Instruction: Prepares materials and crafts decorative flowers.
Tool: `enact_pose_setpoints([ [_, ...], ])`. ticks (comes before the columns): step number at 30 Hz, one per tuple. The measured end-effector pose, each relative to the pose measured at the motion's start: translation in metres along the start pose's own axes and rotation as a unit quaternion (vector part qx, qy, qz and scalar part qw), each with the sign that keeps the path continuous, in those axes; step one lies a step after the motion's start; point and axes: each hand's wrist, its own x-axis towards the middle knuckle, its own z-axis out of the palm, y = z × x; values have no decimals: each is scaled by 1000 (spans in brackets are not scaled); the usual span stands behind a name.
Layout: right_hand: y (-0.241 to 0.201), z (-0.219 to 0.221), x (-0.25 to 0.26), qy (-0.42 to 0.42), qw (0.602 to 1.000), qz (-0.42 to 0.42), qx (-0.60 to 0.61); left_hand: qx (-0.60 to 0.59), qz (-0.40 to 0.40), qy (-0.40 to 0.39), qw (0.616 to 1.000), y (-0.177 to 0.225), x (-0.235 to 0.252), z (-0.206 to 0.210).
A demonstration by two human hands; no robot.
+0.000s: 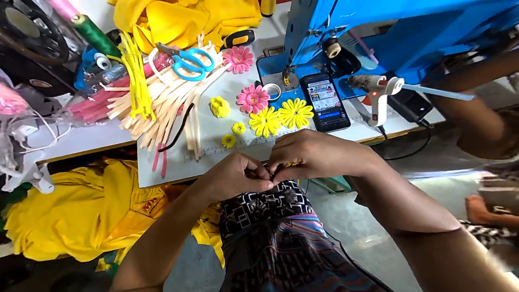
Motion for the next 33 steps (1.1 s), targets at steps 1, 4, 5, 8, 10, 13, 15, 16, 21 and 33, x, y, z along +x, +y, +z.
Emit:
enact_pose_setpoints([
  [1, 0, 0, -1, 18, 1000, 4, 8, -5, 11, 18, 1000, -2, -1, 2],
  [4, -3, 3, -6, 104, 993, 50, 14, -51, 62, 122, 989, -9, -5, 9],
  [5, -5, 8, -7, 143, 987, 73, 15, -78, 72, 161, 981, -10, -5, 12],
  [8, -11, 30, -8, 247, 960, 132, 26, -167, 82, 269, 945, -12, 1, 22],
  [10, -15, 44, -5, 307, 937, 165, 32, -200, 98, 321, 920, -14, 7, 30],
  [13, -18, 65, 2, 378, 907, 187, 23, -260, 105, 386, 879, -11, 17, 44],
  [15, -16, 74, 7, 420, 889, 180, 16, -322, 108, 420, 842, -9, 23, 55],
  [16, -15, 75, 9, 428, 886, 176, 17, -350, 108, 429, 826, -8, 25, 60],
  [21, -8, 48, -1, 319, 926, 169, 112, -281, 79, 348, 891, -18, 7, 43],
  [33, -1, -5, 9, 110, 982, 129, 85, -26, 73, 196, 977, -3, -5, 0],
])
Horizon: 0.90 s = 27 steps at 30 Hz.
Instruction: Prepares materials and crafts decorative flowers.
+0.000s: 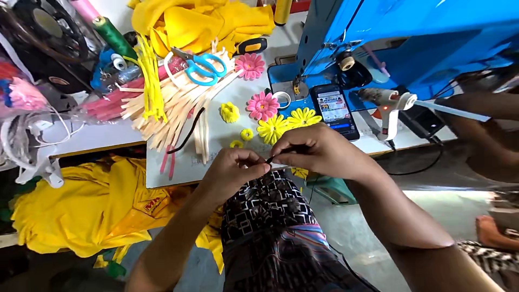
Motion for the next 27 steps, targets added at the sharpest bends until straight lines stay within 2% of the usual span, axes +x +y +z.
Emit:
enact_pose_setpoints([
  [4, -4, 32, -11, 178, 981, 58, 41, -134, 22, 156, 978, -8, 0, 21],
  [7, -3, 66, -13, 290, 948, 83, 103, -243, 11, 257, 935, -10, 5, 45],
  [11, 4, 86, -10, 362, 916, 87, 149, -350, -18, 324, 879, -12, 11, 70],
  [12, 5, 83, -10, 357, 916, 96, 155, -343, -26, 316, 884, -14, 10, 70],
  [14, 6, 70, -13, 311, 929, 118, 162, -274, -34, 258, 926, -19, 5, 58],
  [17, 8, 40, -16, 157, 970, 118, 145, -108, -46, 129, 985, -16, -1, 26],
  [19, 9, 23, -12, 46, 988, 86, 121, -26, -69, 40, 996, -6, -1, 9],
  [21, 10, 12, -6, -31, 995, 45, 83, 4, -68, -20, 997, -1, 0, 1],
  [22, 10, 9, -4, -47, 997, 29, 63, 8, -61, -32, 998, -1, 1, -1],
  [24, 9, 5, -1, -39, 998, 22, 33, 7, -38, -6, 999, -3, 1, -1],
  [27, 5, 13, -4, 65, 997, 48, 11, -22, 8, 92, 995, -10, -2, 8],
])
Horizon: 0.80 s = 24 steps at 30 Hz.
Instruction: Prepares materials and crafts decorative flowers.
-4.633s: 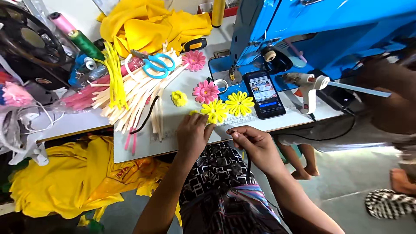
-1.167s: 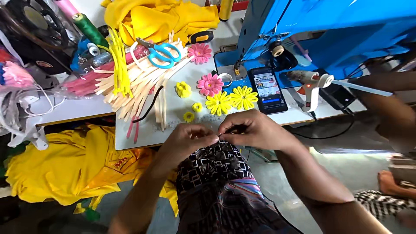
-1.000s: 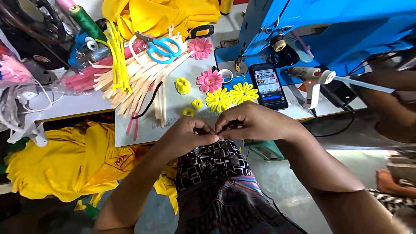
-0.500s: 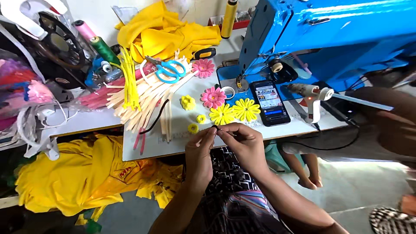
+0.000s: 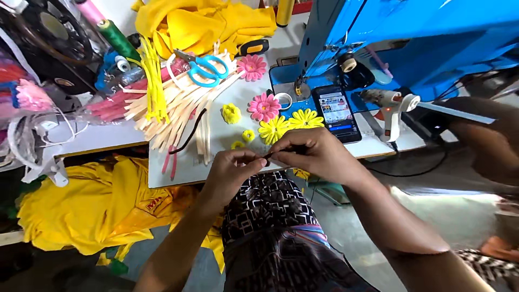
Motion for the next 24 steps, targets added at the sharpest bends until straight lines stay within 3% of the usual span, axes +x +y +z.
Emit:
enact_pose_setpoints([
  [3, 0, 24, -9, 115, 993, 21, 22, -84, 8, 108, 991, -4, -2, 13],
  [7, 2, 62, -16, 239, 956, 84, 147, -229, -9, 219, 948, -12, -2, 38],
  [12, 5, 84, -14, 287, 907, 134, 276, -320, -13, 274, 907, -20, -7, 65],
  [16, 1, 85, -11, 272, 892, 164, 322, -302, 3, 273, 913, -22, -10, 66],
  [20, 3, 75, -10, 220, 907, 172, 315, -248, -6, 247, 936, -19, -13, 59],
  [24, 7, 35, -3, 61, 945, 184, 263, -58, -36, 49, 996, -7, -7, 10],
])
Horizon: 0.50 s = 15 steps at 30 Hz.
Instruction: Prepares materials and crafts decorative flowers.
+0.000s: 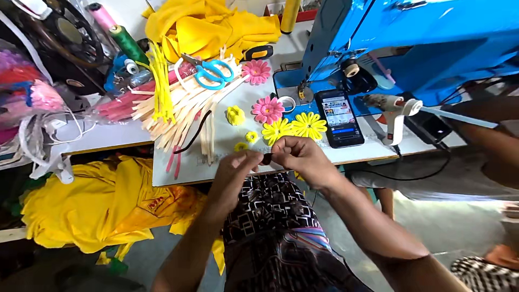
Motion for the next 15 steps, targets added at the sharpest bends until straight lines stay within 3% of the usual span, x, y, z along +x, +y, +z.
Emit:
enact_pose_setpoints([
  [4, -18, -20, 12, -153, 985, 6, -75, 129, -26, -144, 981, 34, 9, -17],
  [7, -27, -23, 20, -206, 971, -7, -118, 146, -30, -182, 972, 38, 14, -19],
  [11, -33, -25, 16, -135, 982, -29, -130, 145, 47, -102, 983, 28, 14, -18],
  [15, -20, -7, 5, -10, 999, -40, -24, 46, 137, 9, 989, 9, 13, -6],
])
